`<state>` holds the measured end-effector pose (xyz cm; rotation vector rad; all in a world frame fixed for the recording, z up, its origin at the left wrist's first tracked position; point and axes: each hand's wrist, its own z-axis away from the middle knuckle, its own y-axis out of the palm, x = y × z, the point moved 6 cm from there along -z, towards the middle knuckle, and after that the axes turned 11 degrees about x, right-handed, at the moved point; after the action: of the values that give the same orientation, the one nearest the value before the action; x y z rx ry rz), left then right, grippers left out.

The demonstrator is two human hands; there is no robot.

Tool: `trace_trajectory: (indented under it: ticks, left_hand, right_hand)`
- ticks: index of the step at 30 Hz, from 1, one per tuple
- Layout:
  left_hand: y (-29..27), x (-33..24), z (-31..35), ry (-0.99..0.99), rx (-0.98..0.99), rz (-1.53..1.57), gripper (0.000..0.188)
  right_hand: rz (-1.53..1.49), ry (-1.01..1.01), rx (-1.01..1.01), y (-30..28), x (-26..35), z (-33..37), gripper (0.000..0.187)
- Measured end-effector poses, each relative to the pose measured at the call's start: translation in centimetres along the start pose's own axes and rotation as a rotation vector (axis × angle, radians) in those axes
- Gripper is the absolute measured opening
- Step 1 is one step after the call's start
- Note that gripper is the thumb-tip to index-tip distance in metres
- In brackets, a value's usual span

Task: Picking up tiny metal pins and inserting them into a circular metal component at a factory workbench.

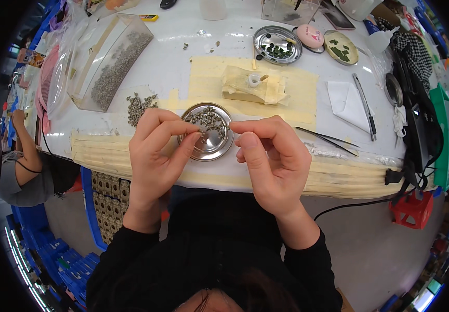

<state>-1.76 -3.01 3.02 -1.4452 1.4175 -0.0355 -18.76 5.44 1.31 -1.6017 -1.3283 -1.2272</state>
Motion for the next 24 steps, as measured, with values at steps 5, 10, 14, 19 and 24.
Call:
trace_trajectory:
  ticks: [5,10,14,19,24]
  left_hand:
    - [0.1,0.2,0.0,-0.070,0.078,-0.097,0.016]
    - [-0.1,0.4,-0.4,-0.075,0.083,-0.103,0.018]
    - [-1.4,0.6,0.0,-0.109,0.016,-0.112,0.018]
    - [-3.6,1.7,1.1,-0.170,-0.144,-0.105,0.014]
    - [-6.5,3.4,1.9,-0.311,-0.189,-0.222,0.012]
  right_hand:
    - [0.032,-0.022,0.016,0.1,0.1,-0.1,0.014]
    - [0.027,-0.007,0.012,0.0,-0.2,0.1,0.013]
    - [0.028,-0.023,0.011,-0.1,0.0,0.1,0.013]
    - [0.055,-0.033,0.024,0.1,0.0,0.1,0.013]
    - [0.034,-0.026,0.013,0.1,0.0,0.1,0.013]
